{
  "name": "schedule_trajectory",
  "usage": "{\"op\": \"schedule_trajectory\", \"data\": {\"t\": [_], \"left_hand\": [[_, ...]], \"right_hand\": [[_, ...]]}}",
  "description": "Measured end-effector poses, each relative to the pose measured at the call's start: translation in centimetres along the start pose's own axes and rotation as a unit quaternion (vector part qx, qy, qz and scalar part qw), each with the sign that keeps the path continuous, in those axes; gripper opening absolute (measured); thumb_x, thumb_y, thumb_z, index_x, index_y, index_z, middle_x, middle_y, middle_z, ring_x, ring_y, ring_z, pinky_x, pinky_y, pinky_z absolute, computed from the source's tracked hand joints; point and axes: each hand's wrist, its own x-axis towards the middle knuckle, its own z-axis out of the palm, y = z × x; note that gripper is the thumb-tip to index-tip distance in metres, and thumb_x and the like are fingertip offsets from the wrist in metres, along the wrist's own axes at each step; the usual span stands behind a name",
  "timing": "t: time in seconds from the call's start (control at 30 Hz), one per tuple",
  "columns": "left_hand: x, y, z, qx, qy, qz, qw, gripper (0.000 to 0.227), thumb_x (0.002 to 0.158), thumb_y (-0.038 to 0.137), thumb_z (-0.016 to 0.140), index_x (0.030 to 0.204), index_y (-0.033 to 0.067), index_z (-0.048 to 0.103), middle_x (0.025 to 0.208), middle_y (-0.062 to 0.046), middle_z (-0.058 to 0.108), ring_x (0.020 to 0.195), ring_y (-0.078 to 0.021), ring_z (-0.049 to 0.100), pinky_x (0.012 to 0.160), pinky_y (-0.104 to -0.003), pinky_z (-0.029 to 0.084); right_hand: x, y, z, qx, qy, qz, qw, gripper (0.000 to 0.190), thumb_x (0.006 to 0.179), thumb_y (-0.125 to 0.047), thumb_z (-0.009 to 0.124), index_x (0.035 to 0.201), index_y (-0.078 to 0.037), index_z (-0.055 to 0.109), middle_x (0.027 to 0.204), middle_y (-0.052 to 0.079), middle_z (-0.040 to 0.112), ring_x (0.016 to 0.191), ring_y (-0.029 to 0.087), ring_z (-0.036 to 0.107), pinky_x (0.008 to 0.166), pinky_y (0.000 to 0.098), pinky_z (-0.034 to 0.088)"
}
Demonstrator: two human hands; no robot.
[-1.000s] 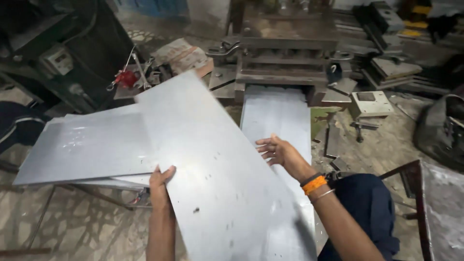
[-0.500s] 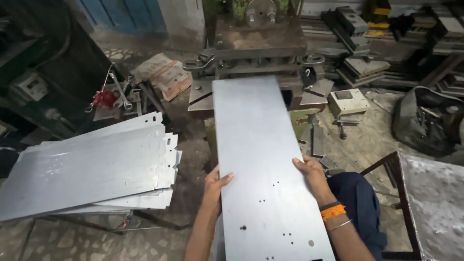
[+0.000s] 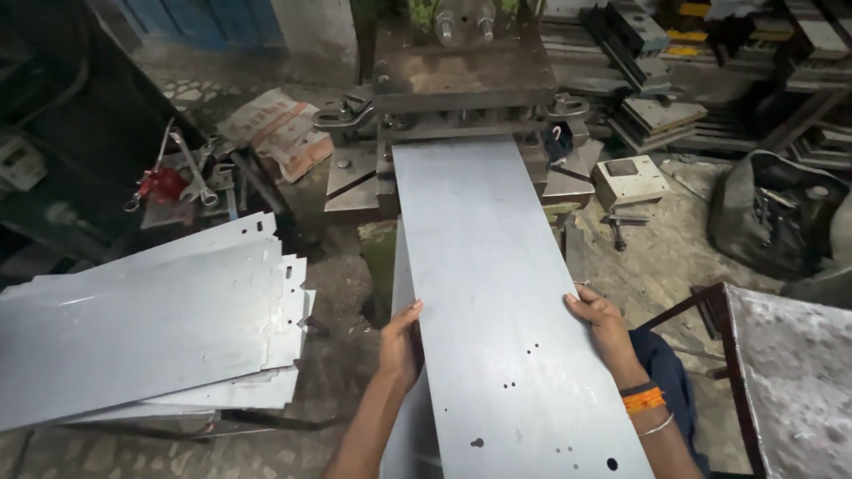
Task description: Feeding metal sheets into an industrial stamping machine for processing and stacking the finished parts.
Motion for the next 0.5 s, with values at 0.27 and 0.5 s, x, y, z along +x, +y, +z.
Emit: {"op": "schedule_trajectory", "data": {"t": [0.27, 0.5], "left_hand": [[4.4, 0.9, -0.3, 0.019, 0.03, -0.036, 0.999, 0.032, 0.083, 0.027, 0.075, 0.107, 0.0058, 0.076, 0.107, -0.017, 0.073, 0.101, -0.0334, 0.066, 0.097, -0.047, 0.048], [15.5, 4.7, 0.8, 0.161, 0.022, 0.02, 0.987, 0.035, 0.074, 0.028, 0.088, 0.099, 0.0081, 0.072, 0.098, -0.017, 0.069, 0.092, -0.0302, 0.066, 0.087, -0.045, 0.051]], "right_hand": [[2.5, -1.8, 3.4, -0.065, 0.033, 0.023, 0.997, 0.052, 0.087, -0.02, 0.079, 0.131, 0.002, 0.065, 0.097, 0.024, 0.066, 0.091, 0.032, 0.065, 0.082, 0.0424, 0.051], [12.7, -5.6, 10.1, 0.014, 0.007, 0.052, 0.999, 0.04, 0.087, -0.027, 0.078, 0.124, -0.011, 0.072, 0.104, 0.014, 0.072, 0.094, 0.025, 0.069, 0.086, 0.0396, 0.054]]}}
